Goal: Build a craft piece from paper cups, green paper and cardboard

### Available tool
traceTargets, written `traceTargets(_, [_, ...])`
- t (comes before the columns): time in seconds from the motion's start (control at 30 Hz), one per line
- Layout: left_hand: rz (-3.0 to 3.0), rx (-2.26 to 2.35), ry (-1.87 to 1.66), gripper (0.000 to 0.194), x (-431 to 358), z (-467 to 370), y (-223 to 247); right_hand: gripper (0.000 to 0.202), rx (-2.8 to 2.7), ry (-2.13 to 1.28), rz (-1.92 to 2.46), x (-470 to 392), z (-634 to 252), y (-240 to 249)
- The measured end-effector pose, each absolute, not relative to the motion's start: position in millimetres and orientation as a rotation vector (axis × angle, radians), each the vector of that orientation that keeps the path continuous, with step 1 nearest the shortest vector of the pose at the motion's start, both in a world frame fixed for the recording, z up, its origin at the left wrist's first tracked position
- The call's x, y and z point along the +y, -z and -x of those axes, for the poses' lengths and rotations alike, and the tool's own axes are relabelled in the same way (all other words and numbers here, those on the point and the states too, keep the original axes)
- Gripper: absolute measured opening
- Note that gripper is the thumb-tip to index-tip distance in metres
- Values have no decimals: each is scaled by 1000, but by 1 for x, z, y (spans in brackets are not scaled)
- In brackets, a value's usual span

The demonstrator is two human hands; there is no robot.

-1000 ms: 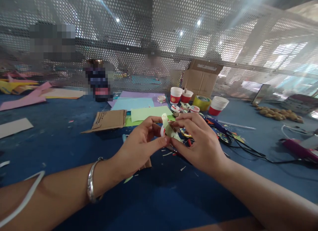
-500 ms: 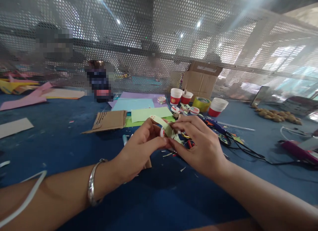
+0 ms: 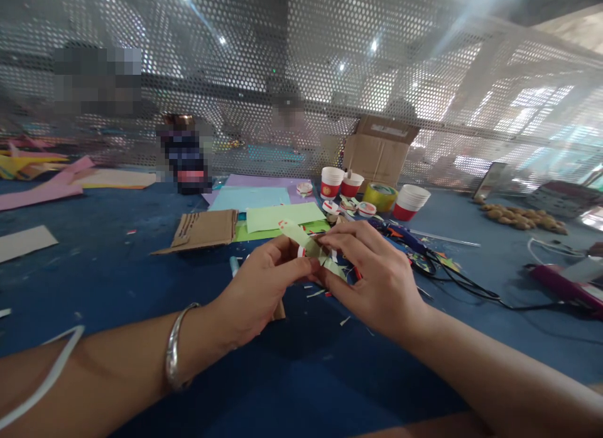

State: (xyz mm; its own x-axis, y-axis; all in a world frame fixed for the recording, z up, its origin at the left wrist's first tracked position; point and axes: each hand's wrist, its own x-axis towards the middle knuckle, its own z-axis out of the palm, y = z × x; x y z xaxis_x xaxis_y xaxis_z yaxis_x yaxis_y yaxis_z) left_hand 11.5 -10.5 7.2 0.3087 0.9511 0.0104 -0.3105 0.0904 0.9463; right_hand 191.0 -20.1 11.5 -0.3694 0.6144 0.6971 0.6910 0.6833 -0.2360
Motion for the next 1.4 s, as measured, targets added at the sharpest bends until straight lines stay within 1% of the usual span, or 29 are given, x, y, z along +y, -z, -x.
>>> traceTargets(0.13, [-960,771,-1068,14,-5,-8,-10,30,-2055,92,987,-22,-191,-17])
traceTargets(0.27, [-930,743,-1086,12,4,-2,-12,29,-1959,-17,1116,-19,-195,-21])
traceTargets(0.33, [-928,723,-1107,11,7,-1,-13,28,-1942,-166,1164,-15,-197,-20])
traceTargets(0.5, [-927,721,-1151,10,8,-1,-14,19,-1887,-683,1192,-7,-199,-17])
traceTargets(0.63, [-963,700,-1150,15,9,-1,-12,20,-1827,-886,1176,-4,-200,-17])
traceTargets(0.77, [-980,697,-1151,16,9,-1,-12,28,-1771,-953,1193,-3,-202,-18])
traceTargets(0.93, [-969,685,-1158,11,8,-1,-11,33,-1739,-1030,1200,-4,-202,-17])
traceTargets(1.07, [-983,663,-1141,11,8,-1,-10,34,-1723,-1085,1212,-4,-200,-16])
traceTargets(1.4, [-987,672,-1156,10,9,-1,-9,30,-1737,-1072,1220,-3,-202,-16])
